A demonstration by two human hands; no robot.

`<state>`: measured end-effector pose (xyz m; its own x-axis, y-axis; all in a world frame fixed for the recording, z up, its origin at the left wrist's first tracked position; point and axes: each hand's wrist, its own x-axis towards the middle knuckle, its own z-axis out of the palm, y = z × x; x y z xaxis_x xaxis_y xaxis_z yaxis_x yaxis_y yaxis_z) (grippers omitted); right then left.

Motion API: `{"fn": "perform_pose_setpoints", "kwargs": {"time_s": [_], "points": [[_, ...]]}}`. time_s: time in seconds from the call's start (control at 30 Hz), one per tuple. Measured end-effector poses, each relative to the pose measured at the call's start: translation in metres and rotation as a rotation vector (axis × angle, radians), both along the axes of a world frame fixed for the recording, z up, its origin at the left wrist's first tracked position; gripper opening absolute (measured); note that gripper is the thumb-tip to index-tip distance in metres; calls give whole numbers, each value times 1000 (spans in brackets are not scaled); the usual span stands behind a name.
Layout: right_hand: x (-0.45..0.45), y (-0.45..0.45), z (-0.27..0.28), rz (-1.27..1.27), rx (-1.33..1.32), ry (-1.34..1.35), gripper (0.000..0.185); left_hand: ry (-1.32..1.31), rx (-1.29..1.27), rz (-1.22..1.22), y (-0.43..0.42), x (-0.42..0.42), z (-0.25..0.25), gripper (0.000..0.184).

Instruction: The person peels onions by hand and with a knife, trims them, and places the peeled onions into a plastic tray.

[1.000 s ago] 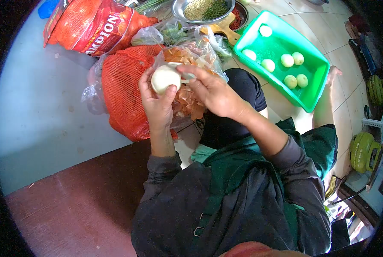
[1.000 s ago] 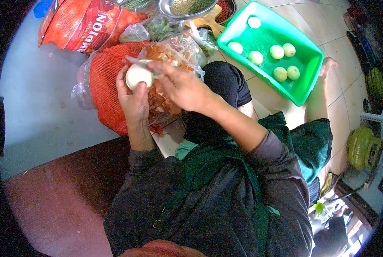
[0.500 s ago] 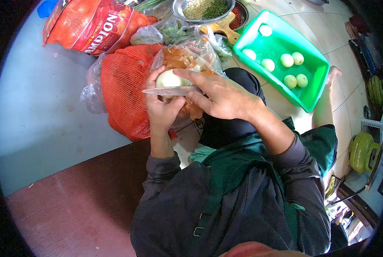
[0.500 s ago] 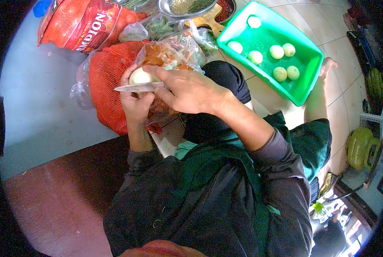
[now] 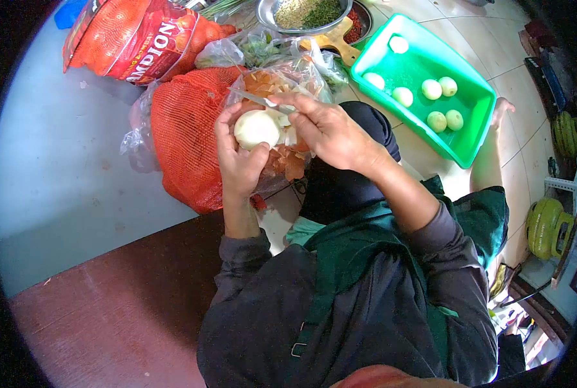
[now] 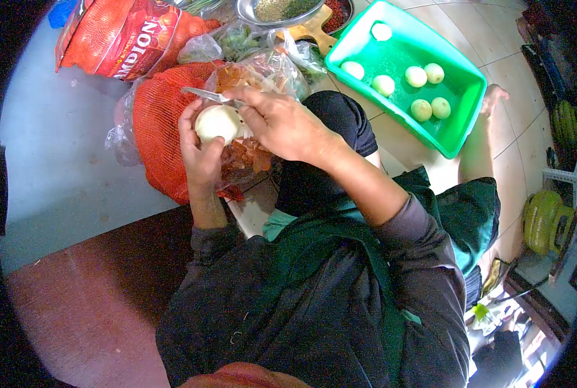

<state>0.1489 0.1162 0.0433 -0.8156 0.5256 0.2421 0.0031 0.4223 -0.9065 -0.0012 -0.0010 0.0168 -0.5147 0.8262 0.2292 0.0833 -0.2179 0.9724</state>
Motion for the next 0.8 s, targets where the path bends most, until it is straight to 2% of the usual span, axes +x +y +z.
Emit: {"fn": "perform_pose_setpoints", "kwargs": {"time_s": [0.1, 0.17, 0.27, 0.4, 0.5, 0.6, 0.7, 0.8], "points": [[-3, -2, -5, 36, -36, 74, 34, -109, 60, 45, 2, 4, -1, 64], [-1, -2, 1, 11, -127, 13, 34, -252, 115, 6, 1, 0, -10, 63], [-4, -5, -5, 43, -216, 18, 34, -277, 168, -40, -2, -8, -20, 61], [-7, -1, -10, 8, -220, -59, 36, -267, 112, 48, -4, -10, -17, 64], [-17, 4, -40, -104, 79, 84, 39, -240, 134, 29, -7, -13, -13, 69], [-18, 4, -48, -29, 172, 19, 42, -203, 104, 45, -5, -13, -11, 72], [-16, 5, -31, 77, -21, -112, 42, -192, 100, 62, -3, -15, -13, 74], [-17, 4, -21, 114, -107, -146, 42, -242, 151, 106, 0, -17, -27, 71]]}}
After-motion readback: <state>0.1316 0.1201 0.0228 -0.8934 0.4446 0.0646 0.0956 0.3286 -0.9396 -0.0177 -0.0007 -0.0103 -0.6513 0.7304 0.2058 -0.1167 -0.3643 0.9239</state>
